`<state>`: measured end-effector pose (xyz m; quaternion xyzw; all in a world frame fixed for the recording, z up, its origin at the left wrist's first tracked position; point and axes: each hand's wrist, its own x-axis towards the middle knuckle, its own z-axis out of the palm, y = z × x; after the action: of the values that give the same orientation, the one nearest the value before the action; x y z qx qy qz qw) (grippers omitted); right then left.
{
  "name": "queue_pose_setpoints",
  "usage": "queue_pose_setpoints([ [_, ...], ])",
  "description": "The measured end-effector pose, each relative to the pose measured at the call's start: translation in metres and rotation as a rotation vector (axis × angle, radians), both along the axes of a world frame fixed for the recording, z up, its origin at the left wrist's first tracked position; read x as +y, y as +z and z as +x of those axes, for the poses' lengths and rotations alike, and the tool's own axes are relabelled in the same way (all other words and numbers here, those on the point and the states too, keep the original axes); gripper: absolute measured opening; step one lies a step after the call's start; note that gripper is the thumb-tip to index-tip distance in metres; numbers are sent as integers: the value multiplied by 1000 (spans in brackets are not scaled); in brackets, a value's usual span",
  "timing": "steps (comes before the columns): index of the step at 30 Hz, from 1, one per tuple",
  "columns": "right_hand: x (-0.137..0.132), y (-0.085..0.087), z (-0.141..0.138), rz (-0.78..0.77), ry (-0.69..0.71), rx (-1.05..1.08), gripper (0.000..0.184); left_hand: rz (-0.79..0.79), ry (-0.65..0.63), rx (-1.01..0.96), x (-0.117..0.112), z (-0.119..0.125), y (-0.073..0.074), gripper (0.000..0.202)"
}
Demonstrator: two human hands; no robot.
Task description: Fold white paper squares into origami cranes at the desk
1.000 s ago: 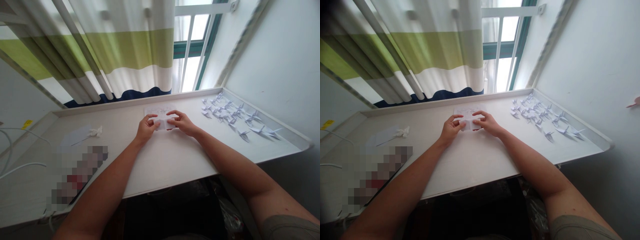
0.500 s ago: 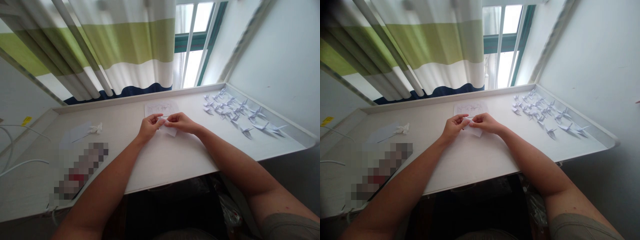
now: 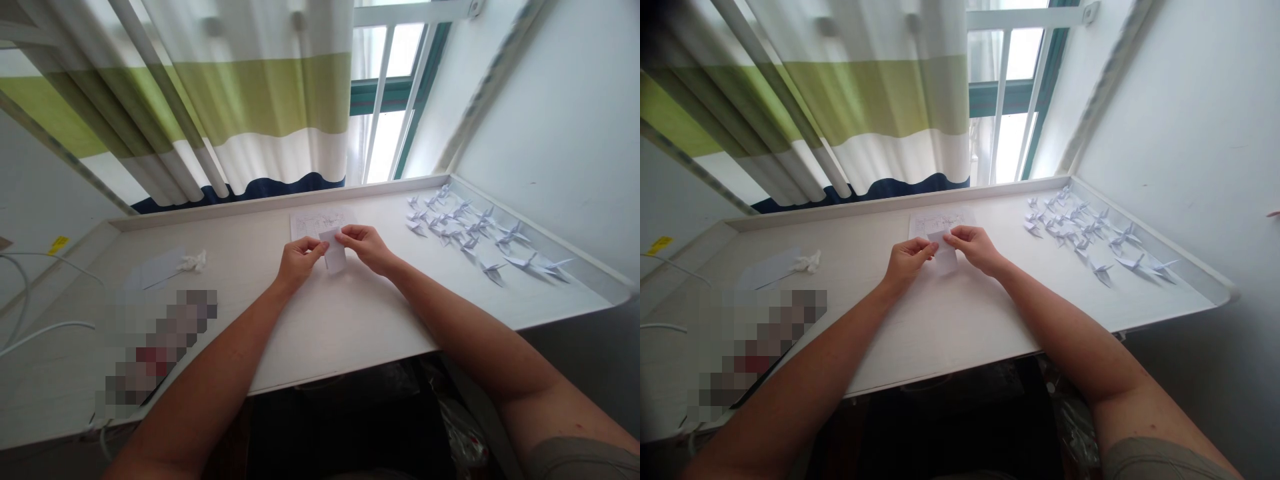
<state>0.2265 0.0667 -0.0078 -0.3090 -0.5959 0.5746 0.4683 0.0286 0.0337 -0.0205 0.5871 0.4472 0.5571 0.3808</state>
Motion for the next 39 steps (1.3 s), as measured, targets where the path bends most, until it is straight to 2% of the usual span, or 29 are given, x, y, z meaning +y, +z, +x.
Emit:
queue_pose_setpoints([
  [4,-2,1,-2,27,-45,-2,44,8,1,2,0,1,1,28],
  [11,-1,2,0,20,16,-57,53,-54,-15,-117,3,3,-4,38],
  [18,1,-3,-2,11,21,-20,48,-70,5,-172,2,5,-1,36],
  [26,-1,-3,-6,25,-113,-25,49,-134,25,-204,-3,11,6,35],
  [39,0,-4,-5,31,-126,-29,46,-128,-70,-197,-2,9,6,39],
])
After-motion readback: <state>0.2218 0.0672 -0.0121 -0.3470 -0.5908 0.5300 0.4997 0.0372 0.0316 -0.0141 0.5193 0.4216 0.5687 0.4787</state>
